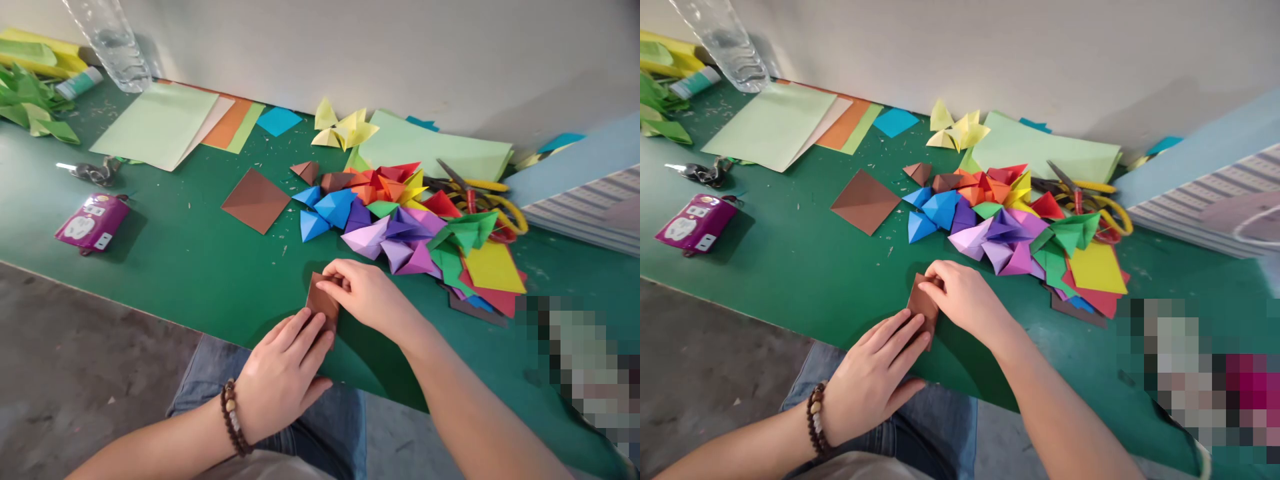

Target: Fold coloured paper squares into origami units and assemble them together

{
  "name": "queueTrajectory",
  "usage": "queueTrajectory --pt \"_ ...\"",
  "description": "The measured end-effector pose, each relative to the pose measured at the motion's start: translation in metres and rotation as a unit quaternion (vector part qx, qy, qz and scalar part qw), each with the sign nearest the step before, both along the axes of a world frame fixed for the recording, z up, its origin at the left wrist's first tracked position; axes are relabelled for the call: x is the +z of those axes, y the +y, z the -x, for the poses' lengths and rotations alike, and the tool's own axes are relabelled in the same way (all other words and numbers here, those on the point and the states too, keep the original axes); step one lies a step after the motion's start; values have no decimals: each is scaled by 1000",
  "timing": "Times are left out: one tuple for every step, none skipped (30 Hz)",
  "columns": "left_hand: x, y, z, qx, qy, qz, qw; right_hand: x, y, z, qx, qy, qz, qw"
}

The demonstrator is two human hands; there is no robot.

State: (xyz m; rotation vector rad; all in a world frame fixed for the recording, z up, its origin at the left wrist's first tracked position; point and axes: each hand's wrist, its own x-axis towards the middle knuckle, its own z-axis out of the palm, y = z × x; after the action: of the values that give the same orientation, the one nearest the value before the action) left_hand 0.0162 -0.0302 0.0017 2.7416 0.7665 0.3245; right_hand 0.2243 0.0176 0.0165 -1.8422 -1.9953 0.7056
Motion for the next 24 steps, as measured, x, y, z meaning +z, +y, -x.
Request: queueTrajectory --pt "0 0 0 1 0 -2 1000 0 0 0 1 0 -2 1000" --pt "0 0 0 0 0 -3 1000 1 0 0 2 0 -4 1000" --pt "0 0 0 0 1 -5 1000 1 0 1 3 1 -7 1000" --pt "0 1 0 1 1 -6 1000 1 0 1 4 2 -9 1000" --pt "1 1 -1 1 3 -6 1000 1 0 1 5 3 -10 1000" --pt "1 2 -1 1 5 -7 1000 1 0 1 4 3 -11 1000" --pt "1 2 0 0 8 -8 1000 1 0 1 2 3 -10 1000" --pt "1 3 0 -1 11 -10 1000 1 -1 1 -1 5 -9 1000" --pt "2 3 0 -2 13 -11 1000 1 -1 1 -5 10 -6 1000" --pt "2 3 0 -4 15 -13 1000 0 -2 1 -10 17 -4 1000" --pt "1 3 0 -4 16 -14 1000 0 -2 1 -16 25 -5 1000" --pt "1 3 -1 -2 15 -15 1000 -1 -2 1 -22 33 -10 999" --pt "1 3 -2 3 15 -15 1000 -3 -2 1 -27 39 -19 999" --pt "0 3 -4 10 12 -15 1000 -4 -1 1 -30 42 -33 998" --pt "-1 3 -6 21 9 -15 1000 -6 1 1 -31 42 -51 997" --pt "-1 4 -9 34 3 -16 999 -7 2 1 -31 41 -70 996" --pt "-2 4 -13 46 -2 -15 999 -9 5 0 -29 40 -89 995" --pt "-2 5 -17 57 -8 -15 998 -11 7 -1 -28 39 -106 993" --pt "-2 5 -20 66 -13 -14 998 -13 9 -2 -26 40 -121 991" --pt "-2 6 -23 72 -16 -13 997 -14 10 -2 -24 41 -132 990" --pt "-2 7 -25 75 -18 -11 997 -16 12 -3 -23 43 -139 989" --pt "-2 7 -26 76 -18 -10 997 -17 13 -3 -21 43 -141 989" --pt "-2 8 -27 75 -17 -10 997 -18 13 -4 -21 42 -141 989" --pt "-2 8 -26 72 -15 -11 997 -18 13 -4 -22 41 -140 989"
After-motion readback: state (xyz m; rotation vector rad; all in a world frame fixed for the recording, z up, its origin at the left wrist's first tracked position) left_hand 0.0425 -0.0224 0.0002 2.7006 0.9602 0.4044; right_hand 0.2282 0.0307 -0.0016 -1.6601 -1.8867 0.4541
